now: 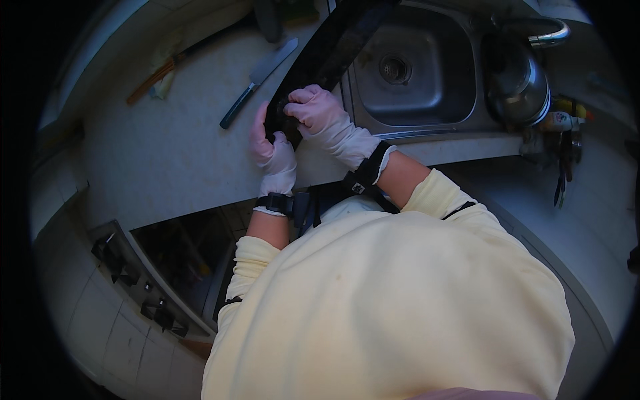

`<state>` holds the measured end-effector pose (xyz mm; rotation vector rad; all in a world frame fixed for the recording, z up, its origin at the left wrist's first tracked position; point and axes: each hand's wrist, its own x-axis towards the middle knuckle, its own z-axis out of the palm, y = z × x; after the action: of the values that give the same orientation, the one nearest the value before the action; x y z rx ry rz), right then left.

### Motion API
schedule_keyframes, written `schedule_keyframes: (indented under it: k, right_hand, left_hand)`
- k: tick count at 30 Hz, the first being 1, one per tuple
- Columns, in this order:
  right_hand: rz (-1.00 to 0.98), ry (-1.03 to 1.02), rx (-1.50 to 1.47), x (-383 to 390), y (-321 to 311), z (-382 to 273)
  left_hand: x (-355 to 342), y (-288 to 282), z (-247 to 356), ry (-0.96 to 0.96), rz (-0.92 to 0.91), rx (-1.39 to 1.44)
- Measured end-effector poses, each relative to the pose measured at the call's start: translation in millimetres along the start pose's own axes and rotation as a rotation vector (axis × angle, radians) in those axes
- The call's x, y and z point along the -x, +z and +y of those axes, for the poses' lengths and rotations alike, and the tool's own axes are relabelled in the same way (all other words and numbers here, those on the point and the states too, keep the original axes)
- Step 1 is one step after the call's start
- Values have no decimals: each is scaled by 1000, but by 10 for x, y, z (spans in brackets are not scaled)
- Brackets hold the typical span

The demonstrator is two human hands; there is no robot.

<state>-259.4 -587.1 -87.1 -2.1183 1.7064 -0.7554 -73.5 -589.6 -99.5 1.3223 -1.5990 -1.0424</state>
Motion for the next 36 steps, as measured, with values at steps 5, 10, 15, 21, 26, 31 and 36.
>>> schedule_keyframes:
  k: [5,10,15,21,26,31,36]
  right_hand:
    - [242,109,140,-1,-131,185]
    - [185,-4,19,24,-50,41]
    - [41,-70,159,28,-54,58]
    - [232,102,130,7,-40,112]
    - [109,-45,141,-32,-155,176]
    - [426,211,116,-72,-254,324]
    - [70,-66,59,96,55,-3]
  left_hand:
    - [0,-12,6,31,-1,-35]
    - [-4,-18,-5,34,-5,-6]
    - [-11,-34,14,15,-13,-9]
    - [3,-45,4,6,-34,-34]
    - [1,-33,-19,24,-14,7]
    - [3,-2,-5,42,0,-26]
    - [-23,-22,-17,27,-1,12]
